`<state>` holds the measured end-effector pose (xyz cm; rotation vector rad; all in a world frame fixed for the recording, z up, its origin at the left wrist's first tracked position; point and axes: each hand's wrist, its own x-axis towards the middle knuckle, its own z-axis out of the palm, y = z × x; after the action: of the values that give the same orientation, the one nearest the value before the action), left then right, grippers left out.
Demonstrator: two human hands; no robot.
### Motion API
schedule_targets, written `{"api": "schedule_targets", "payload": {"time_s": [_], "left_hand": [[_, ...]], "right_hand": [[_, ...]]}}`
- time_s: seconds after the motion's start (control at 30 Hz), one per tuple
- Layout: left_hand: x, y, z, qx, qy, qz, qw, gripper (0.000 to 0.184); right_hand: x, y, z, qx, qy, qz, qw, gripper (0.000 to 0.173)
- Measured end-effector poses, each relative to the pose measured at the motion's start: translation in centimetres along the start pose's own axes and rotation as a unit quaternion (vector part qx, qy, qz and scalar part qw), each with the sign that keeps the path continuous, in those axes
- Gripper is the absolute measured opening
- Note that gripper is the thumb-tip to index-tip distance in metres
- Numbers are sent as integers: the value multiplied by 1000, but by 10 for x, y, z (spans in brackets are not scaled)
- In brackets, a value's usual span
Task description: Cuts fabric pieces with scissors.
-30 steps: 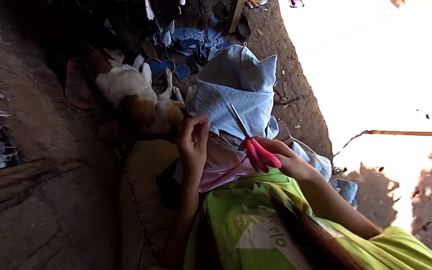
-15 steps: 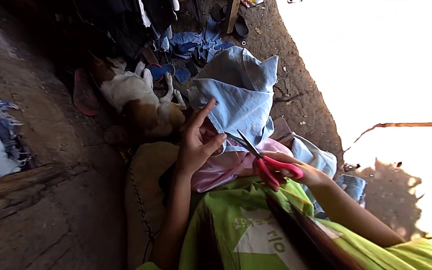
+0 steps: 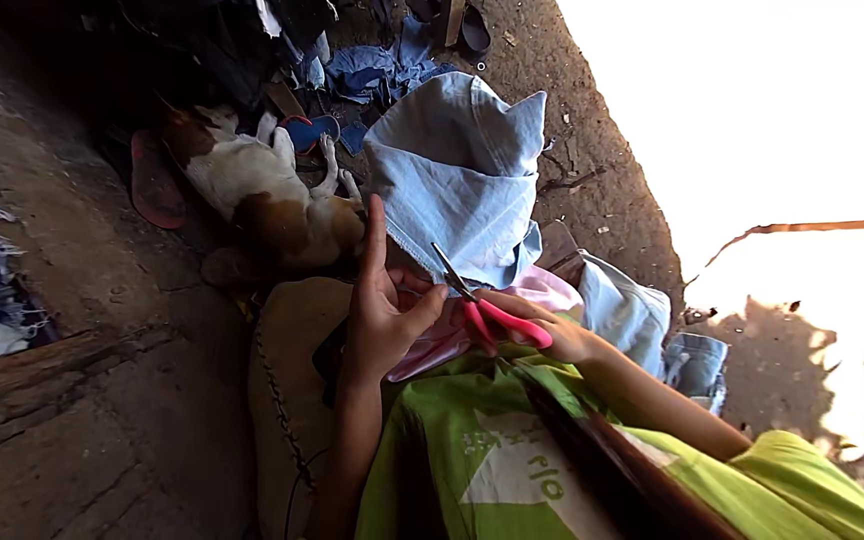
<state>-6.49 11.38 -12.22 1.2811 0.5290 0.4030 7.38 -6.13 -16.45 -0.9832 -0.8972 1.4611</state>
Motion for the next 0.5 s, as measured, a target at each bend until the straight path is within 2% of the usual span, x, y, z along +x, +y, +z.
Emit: {"api": "schedule_targets", "payload": {"time_s": [0.23,0.5], "left_hand": [[-4,-5,-2,-4,-10,20,1000,114],[-4,-17,-13,-18,-36,28,999,113]], "right_hand": [[5,6,9,47,9,-28,998,59],[1,13,19,132,35,-50,989,44]]}}
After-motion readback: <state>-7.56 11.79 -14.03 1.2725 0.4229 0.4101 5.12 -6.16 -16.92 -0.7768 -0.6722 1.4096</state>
